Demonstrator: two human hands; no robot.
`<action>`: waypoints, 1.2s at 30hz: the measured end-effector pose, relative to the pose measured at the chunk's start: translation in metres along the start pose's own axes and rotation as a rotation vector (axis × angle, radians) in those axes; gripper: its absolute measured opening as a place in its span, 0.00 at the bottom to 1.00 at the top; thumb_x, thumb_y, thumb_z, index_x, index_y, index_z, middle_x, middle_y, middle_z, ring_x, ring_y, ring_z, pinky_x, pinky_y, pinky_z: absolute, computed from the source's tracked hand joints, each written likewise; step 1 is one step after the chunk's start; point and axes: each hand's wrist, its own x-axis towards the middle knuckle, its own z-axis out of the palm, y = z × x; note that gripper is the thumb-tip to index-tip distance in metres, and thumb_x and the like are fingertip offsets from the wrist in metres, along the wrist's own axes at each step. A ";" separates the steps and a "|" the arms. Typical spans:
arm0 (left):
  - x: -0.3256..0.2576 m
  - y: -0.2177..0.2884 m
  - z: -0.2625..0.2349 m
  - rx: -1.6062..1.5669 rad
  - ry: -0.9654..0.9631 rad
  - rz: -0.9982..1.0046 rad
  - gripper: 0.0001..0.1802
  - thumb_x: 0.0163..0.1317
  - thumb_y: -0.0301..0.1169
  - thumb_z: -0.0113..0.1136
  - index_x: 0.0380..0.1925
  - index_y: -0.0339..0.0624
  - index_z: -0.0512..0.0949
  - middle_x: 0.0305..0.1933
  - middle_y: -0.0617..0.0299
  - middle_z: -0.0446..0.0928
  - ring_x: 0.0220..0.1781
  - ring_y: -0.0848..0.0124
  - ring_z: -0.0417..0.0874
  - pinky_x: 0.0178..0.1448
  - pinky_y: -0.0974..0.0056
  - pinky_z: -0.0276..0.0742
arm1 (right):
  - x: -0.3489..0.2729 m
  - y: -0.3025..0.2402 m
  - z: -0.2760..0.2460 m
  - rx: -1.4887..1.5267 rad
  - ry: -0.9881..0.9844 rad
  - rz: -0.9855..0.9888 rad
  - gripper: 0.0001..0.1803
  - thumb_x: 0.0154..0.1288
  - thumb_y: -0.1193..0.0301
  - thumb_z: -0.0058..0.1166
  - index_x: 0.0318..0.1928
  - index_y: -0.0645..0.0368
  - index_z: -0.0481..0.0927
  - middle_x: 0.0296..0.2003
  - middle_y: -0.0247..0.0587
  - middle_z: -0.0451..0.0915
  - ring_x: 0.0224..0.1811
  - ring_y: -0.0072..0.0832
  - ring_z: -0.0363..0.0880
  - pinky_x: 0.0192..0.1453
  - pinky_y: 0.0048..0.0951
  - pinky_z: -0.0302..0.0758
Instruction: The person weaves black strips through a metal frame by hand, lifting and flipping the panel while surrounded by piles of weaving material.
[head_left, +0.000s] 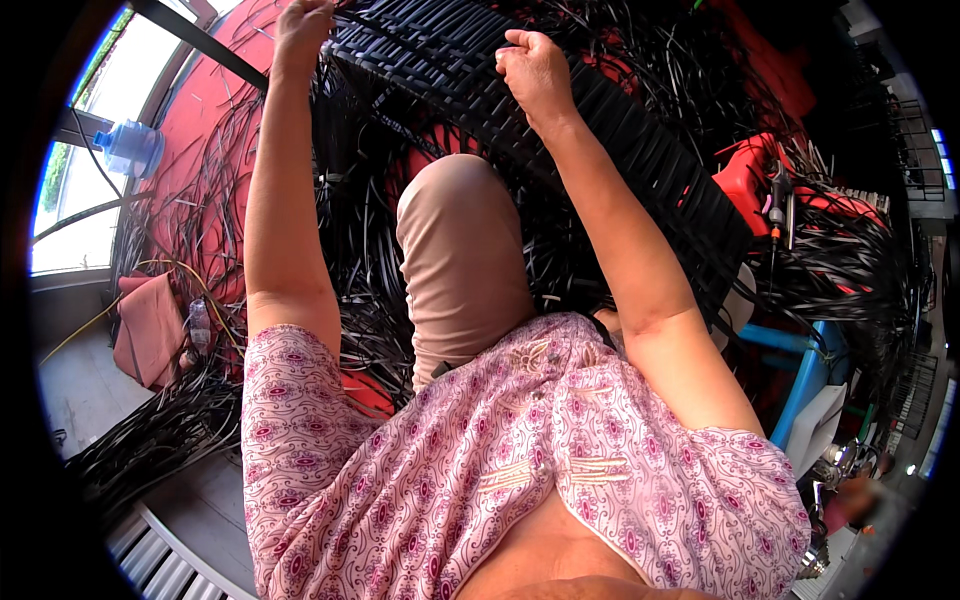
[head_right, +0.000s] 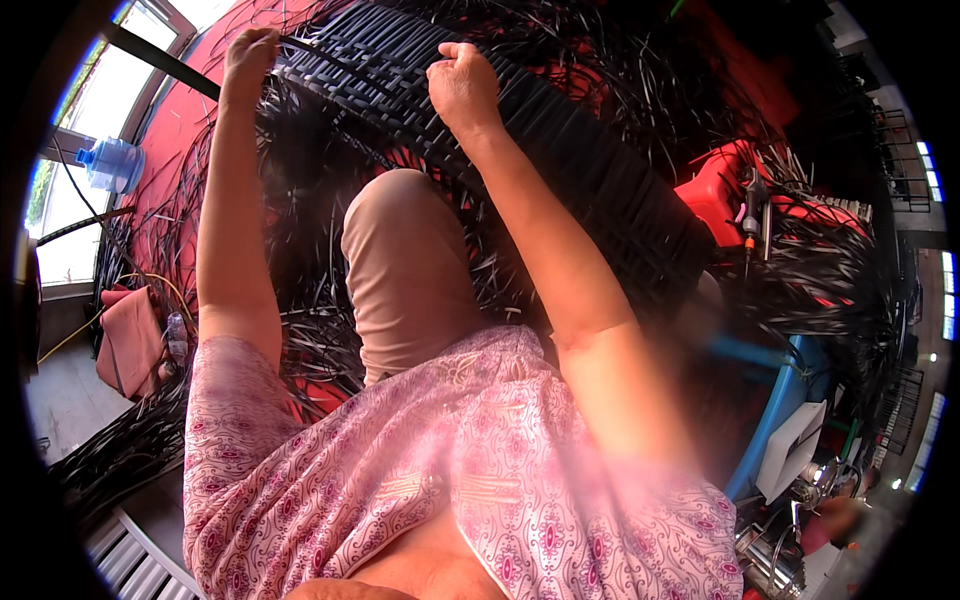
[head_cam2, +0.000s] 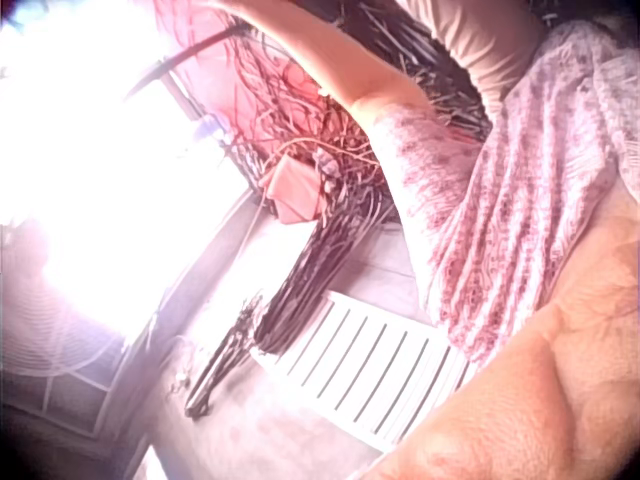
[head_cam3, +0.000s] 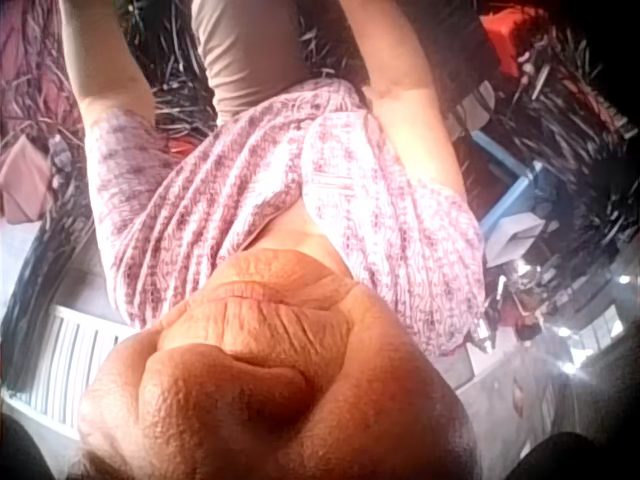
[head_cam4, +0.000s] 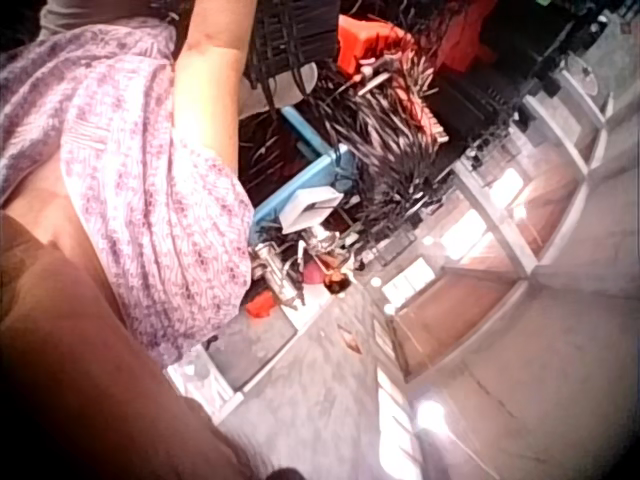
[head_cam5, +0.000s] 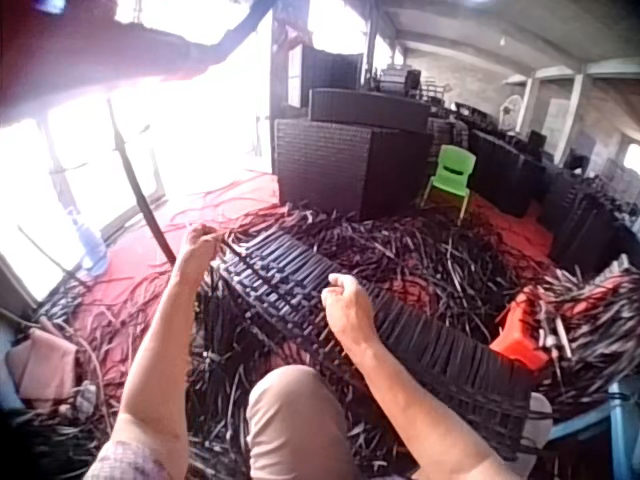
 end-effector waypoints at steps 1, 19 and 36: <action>0.000 0.015 -0.001 -0.014 0.002 0.042 0.10 0.63 0.32 0.62 0.38 0.37 0.81 0.26 0.69 0.76 0.25 0.80 0.73 0.31 0.74 0.68 | 0.006 0.000 0.004 0.046 -0.002 -0.026 0.18 0.59 0.72 0.56 0.49 0.67 0.79 0.39 0.50 0.85 0.41 0.33 0.85 0.48 0.30 0.78; -0.082 0.093 0.066 0.193 -0.309 0.210 0.09 0.59 0.33 0.62 0.35 0.40 0.83 0.28 0.67 0.80 0.27 0.77 0.78 0.32 0.69 0.73 | 0.011 -0.057 -0.029 0.362 -0.432 -0.109 0.11 0.61 0.65 0.64 0.32 0.60 0.87 0.22 0.29 0.82 0.19 0.10 0.66 0.24 0.13 0.64; -0.121 0.094 0.100 0.986 -0.427 0.128 0.14 0.52 0.44 0.66 0.34 0.50 0.86 0.36 0.53 0.84 0.44 0.55 0.84 0.49 0.54 0.77 | -0.003 -0.028 -0.011 0.072 -0.257 0.138 0.12 0.59 0.64 0.61 0.29 0.62 0.85 0.17 0.31 0.75 0.18 0.16 0.69 0.22 0.22 0.64</action>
